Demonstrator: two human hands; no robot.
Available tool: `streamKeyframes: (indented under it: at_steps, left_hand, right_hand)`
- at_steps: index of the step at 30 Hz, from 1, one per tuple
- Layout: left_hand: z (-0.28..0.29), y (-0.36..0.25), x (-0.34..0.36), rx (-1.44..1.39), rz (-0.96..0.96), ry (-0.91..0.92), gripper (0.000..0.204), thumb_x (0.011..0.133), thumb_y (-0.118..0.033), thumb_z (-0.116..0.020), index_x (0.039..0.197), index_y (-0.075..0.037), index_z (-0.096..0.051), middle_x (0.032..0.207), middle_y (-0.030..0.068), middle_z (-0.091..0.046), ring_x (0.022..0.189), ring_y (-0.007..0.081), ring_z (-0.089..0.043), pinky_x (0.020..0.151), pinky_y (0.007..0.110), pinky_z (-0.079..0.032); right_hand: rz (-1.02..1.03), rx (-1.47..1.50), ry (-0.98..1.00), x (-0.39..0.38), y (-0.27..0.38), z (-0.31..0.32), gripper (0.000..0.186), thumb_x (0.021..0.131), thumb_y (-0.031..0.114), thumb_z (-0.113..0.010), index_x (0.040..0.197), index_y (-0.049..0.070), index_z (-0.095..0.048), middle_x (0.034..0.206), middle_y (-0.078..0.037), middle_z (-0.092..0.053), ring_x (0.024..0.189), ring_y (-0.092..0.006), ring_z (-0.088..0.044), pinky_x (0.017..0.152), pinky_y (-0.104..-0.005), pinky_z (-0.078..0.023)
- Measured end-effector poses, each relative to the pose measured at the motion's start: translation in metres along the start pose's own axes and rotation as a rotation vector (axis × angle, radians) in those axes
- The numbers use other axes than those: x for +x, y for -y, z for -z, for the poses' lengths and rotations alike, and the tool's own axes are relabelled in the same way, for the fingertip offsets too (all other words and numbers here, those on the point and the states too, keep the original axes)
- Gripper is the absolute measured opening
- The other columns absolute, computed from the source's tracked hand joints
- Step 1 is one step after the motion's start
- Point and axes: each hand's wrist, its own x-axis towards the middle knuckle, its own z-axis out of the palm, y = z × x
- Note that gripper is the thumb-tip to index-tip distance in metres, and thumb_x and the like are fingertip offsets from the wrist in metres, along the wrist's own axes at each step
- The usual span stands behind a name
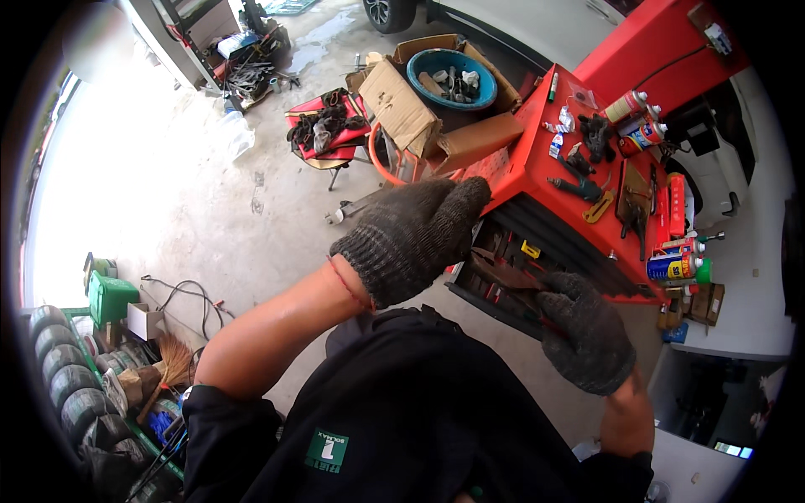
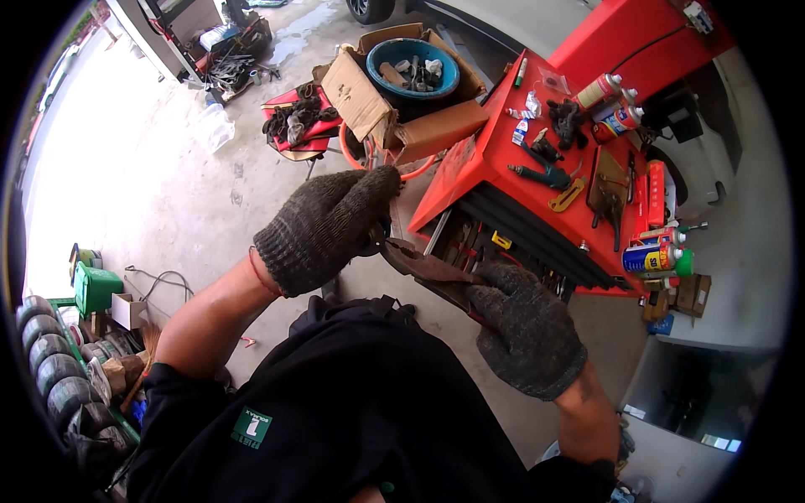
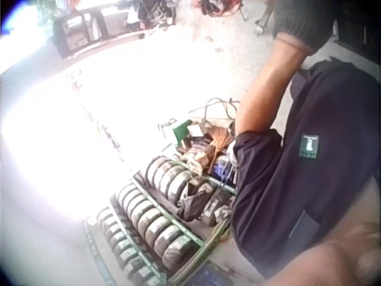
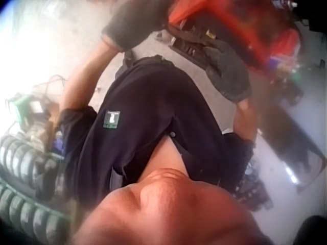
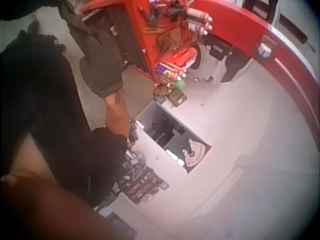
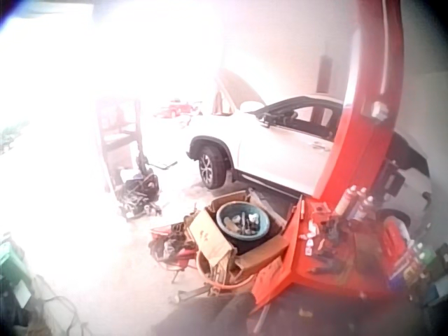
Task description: The person uses pliers to work on a small circular mechanical component, then places it into a tool chest drawer and retrieves another similar part.
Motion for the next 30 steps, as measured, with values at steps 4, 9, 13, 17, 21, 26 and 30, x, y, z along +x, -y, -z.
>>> streamKeyframes:
  at_steps: [4,9,13,17,21,26,30]
  left_hand:
    - [0.002,-0.007,0.007,0.131,-0.093,0.017,0.045,0.092,0.002,-0.062,0.136,-0.002,-0.054,0.096,0.0172,-0.065,0.077,0.0268,-0.070,0.065,0.036,-0.061]
    - [-0.002,-0.009,0.009,0.117,-0.007,0.096,0.044,0.091,0.001,-0.063,0.134,-0.001,-0.056,0.094,0.0159,-0.067,0.077,0.0277,-0.070,0.065,0.037,-0.060]
    - [-0.009,-0.002,0.009,0.113,-0.006,0.090,0.043,0.090,0.001,-0.063,0.133,-0.001,-0.057,0.093,0.0163,-0.067,0.078,0.0299,-0.070,0.067,0.039,-0.059]
    - [-0.015,-0.002,0.010,0.136,0.033,0.091,0.037,0.093,-0.004,-0.058,0.130,-0.002,-0.059,0.092,0.0177,-0.068,0.079,0.0325,-0.070,0.070,0.041,-0.058]
    - [-0.023,-0.005,0.014,0.209,0.108,0.130,0.034,0.096,-0.009,-0.054,0.129,-0.001,-0.060,0.091,0.0183,-0.069,0.081,0.0337,-0.071,0.072,0.042,-0.057]
    - [-0.031,0.008,0.013,0.207,0.188,0.168,0.014,0.088,-0.011,-0.059,0.100,-0.005,-0.062,0.093,0.0190,-0.067,0.092,0.0421,-0.066,0.078,0.051,-0.052]
    - [-0.031,0.013,0.013,0.263,0.195,0.199,0.014,0.086,-0.012,-0.061,0.099,-0.005,-0.063,0.091,0.0189,-0.068,0.090,0.0419,-0.066,0.078,0.050,-0.052]
  right_hand:
    - [0.010,0.020,-0.005,-0.003,-0.005,-0.002,0.049,0.072,0.006,-0.070,0.120,0.002,-0.066,0.125,-0.021,-0.062,0.113,-0.0423,-0.062,0.096,-0.0489,-0.053]
    - [-0.057,0.096,0.094,0.001,-0.010,-0.005,0.050,0.073,0.008,-0.069,0.123,0.003,-0.067,0.124,-0.020,-0.063,0.110,-0.0403,-0.063,0.094,-0.0479,-0.054]
    - [-0.061,0.088,0.058,-0.003,-0.014,-0.014,0.047,0.073,0.008,-0.069,0.120,0.004,-0.068,0.121,-0.019,-0.064,0.107,-0.0387,-0.065,0.090,-0.0471,-0.055]
    - [-0.082,0.012,0.029,-0.005,-0.015,-0.026,0.040,0.073,0.008,-0.072,0.113,0.005,-0.069,0.114,-0.016,-0.066,0.101,-0.0361,-0.066,0.086,-0.0448,-0.057]
    - [-0.059,-0.122,-0.081,-0.007,-0.020,-0.049,0.034,0.073,0.007,-0.073,0.107,0.006,-0.069,0.105,-0.014,-0.066,0.098,-0.0351,-0.066,0.083,-0.0442,-0.057]
    - [-0.057,-0.183,-0.088,-0.006,-0.022,-0.063,0.032,0.073,0.007,-0.072,0.105,0.006,-0.069,0.101,-0.015,-0.066,0.097,-0.0357,-0.065,0.082,-0.0463,-0.057]
    - [-0.132,-0.127,-0.034,-0.003,-0.011,-0.061,0.036,0.072,0.003,-0.070,0.108,0.006,-0.069,0.105,-0.017,-0.065,0.098,-0.0370,-0.065,0.085,-0.0476,-0.055]
